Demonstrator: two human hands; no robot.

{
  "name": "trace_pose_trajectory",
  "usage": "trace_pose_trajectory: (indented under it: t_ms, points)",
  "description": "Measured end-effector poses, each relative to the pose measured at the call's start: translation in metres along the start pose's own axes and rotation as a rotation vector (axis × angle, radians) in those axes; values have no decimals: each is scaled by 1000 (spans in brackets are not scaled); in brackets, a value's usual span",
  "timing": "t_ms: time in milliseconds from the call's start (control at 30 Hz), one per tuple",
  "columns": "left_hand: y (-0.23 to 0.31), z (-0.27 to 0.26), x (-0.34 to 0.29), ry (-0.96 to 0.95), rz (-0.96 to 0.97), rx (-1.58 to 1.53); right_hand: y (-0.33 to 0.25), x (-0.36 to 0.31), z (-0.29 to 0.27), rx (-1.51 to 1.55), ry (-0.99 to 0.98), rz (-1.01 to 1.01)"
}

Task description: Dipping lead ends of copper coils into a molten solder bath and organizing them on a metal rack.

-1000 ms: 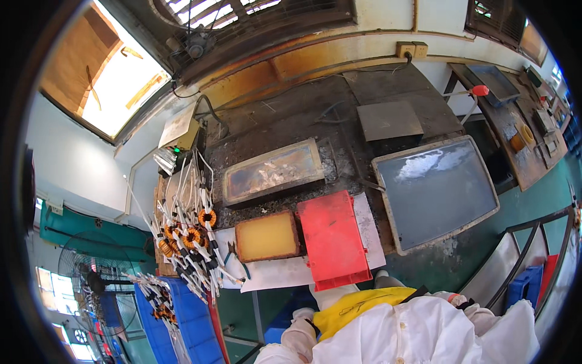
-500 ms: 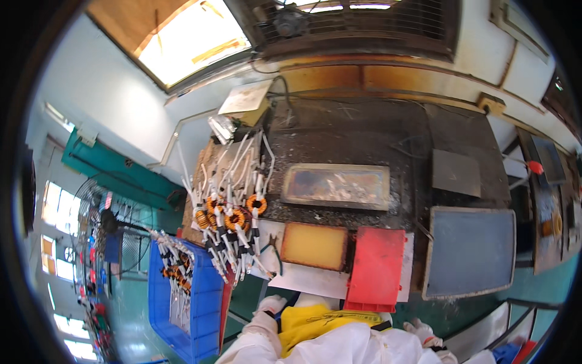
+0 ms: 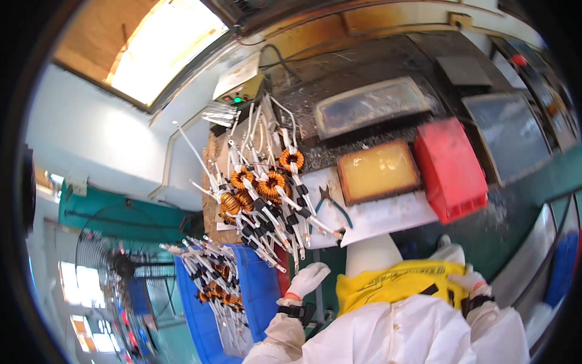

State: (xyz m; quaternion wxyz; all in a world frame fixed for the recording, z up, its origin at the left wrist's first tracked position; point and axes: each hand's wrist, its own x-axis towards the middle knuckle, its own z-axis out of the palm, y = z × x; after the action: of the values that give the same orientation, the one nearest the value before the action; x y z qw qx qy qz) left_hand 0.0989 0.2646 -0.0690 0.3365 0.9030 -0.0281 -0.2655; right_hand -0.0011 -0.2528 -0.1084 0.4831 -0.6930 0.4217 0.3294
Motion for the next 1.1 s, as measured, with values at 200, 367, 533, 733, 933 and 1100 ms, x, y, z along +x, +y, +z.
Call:
trace_pose_trajectory:
  t_ms: [200,367,533,733,933,1100]
  points:
    - [10,-12,-11,74,132,-25,-37,-102,11,-313,208,-41]
    - [43,-22,-49,71,213,-108,-87,-182,33,-771,178,-32]
    - [45,-48,-85,399,315,-246,-86,-159,20,-773,260,-324]
    - [17,-89,-126,1083,116,272,-150,-149,-67,-607,759,-721]
    - [-21,-84,-146,856,-329,412,-263,-106,-131,-625,972,-1021]
    - [-14,-93,-135,693,-537,102,-340,-46,-122,-833,893,-1007]
